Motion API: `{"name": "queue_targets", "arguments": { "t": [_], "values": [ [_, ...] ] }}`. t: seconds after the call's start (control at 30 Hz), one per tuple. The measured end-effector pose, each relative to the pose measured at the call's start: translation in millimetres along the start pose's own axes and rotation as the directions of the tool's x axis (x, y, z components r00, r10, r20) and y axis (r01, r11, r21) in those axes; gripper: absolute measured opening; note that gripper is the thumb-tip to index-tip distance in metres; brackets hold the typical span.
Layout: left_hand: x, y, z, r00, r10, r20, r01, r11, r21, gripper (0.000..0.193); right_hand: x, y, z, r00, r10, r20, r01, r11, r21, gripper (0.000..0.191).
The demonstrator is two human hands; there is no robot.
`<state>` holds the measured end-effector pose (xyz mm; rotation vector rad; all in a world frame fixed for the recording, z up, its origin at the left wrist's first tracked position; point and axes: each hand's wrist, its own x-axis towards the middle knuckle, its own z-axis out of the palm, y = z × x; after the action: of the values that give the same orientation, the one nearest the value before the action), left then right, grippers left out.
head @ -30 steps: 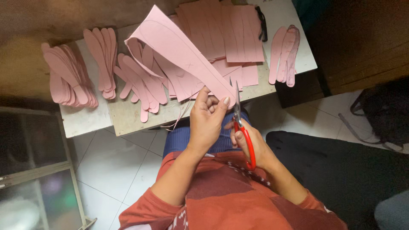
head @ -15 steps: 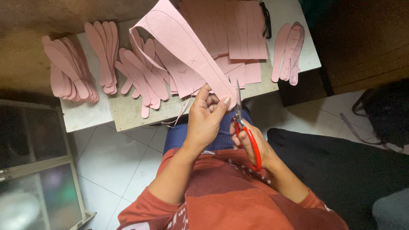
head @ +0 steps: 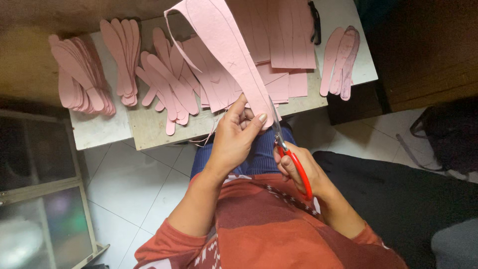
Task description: The person cuts pink foam sheets into elongated shapes using red-handled scissors. They repeatedly pick up sheets, trim along drawn outlines, and place the finished pieces on the table.
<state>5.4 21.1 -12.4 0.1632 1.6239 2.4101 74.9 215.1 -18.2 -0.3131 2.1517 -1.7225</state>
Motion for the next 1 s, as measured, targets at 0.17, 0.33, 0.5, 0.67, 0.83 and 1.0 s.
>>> {"name": "queue_targets", "arguments": {
  "t": [0.17, 0.33, 0.5, 0.67, 0.83, 1.0],
  "values": [
    [0, 3, -6, 0.999, -0.019, 0.027, 0.018, 0.999, 0.035, 0.058, -1, -3, -1, 1.000, 0.025, 0.005, -0.025, 1.000, -0.007, 0.054],
    [0, 1, -10, 1.000, -0.013, 0.024, 0.011, 0.997, 0.079, 0.059, -1, 0, 3, 0.997, 0.074, -0.031, -0.074, 0.997, 0.017, 0.045],
    [3, -3, -14, 0.999, -0.034, 0.008, 0.033, 0.996, 0.086, 0.059, -1, 8, 7, 0.987, 0.140, -0.078, -0.138, 0.990, 0.036, 0.043],
    [9, 1, -12, 0.986, 0.040, -0.163, -0.033, 0.998, 0.047, 0.039, 0, 12, 6, 0.982, 0.167, -0.090, -0.167, 0.986, 0.010, 0.040],
    [4, 7, -6, 0.976, 0.061, -0.208, -0.041, 0.994, 0.100, 0.041, 4, 6, 8, 0.984, 0.167, -0.069, -0.168, 0.986, -0.012, 0.026],
    [-8, 2, 4, 0.986, 0.109, -0.126, -0.096, 0.990, 0.101, 0.040, 13, -5, 4, 1.000, -0.028, -0.013, 0.027, 0.998, -0.060, 0.015]
  ]
}}
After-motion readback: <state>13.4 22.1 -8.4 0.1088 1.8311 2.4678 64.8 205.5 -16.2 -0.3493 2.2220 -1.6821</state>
